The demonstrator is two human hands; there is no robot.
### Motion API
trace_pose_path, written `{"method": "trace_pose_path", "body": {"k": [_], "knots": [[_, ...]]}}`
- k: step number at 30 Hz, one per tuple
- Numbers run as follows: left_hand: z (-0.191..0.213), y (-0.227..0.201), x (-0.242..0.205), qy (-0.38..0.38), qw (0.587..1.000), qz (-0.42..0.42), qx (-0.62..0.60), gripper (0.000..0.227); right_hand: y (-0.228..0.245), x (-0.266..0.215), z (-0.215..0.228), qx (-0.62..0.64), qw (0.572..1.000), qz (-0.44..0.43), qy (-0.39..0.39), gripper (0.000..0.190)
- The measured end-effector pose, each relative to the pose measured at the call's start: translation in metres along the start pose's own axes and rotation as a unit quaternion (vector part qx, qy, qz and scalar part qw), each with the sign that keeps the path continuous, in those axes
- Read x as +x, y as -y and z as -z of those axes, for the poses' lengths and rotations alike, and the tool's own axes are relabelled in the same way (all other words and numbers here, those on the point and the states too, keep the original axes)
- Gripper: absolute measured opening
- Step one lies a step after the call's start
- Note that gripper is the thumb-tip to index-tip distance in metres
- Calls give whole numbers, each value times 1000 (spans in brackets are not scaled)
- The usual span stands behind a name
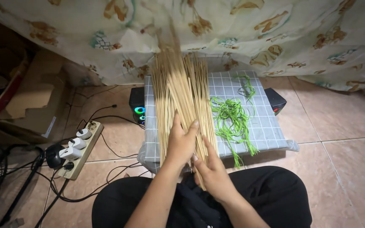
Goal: Bundling wooden sticks with green plastic ties and sorting through a large pile of sticks on the floor.
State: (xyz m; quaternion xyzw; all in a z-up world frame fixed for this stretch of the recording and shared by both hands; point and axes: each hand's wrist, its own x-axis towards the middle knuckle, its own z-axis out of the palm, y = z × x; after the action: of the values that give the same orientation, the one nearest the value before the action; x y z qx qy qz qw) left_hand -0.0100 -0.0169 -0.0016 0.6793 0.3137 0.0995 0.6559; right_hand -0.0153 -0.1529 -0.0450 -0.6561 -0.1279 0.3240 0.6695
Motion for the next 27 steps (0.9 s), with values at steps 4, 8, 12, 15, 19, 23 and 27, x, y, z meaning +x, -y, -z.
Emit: {"method": "trace_pose_path", "body": {"k": [4, 8, 12, 15, 19, 23, 27], "knots": [[-2, 28, 25, 2, 986, -33, 162, 68, -12, 9, 1, -60, 997, -34, -40, 69], [3, 7, 25, 1, 980, -35, 198, 63, 4, 13, 2, -195, 978, 3, -74, 64], [-2, 9, 33, -21, 981, -83, 177, 63, 2, 22, 3, -296, 944, 96, -106, 59], [1, 3, 31, -48, 969, -116, 214, 69, 8, 27, 0, -375, 900, 184, -123, 57], [9, -3, 23, -51, 957, -113, 264, 62, -9, 43, 6, -547, 811, 142, -154, 59], [9, 7, 23, -68, 925, -141, 348, 62, -21, 49, 11, -634, 723, 215, -170, 46], [11, 5, 19, -66, 913, -157, 372, 56, -13, 45, 8, -613, 750, 200, -147, 44]]}}
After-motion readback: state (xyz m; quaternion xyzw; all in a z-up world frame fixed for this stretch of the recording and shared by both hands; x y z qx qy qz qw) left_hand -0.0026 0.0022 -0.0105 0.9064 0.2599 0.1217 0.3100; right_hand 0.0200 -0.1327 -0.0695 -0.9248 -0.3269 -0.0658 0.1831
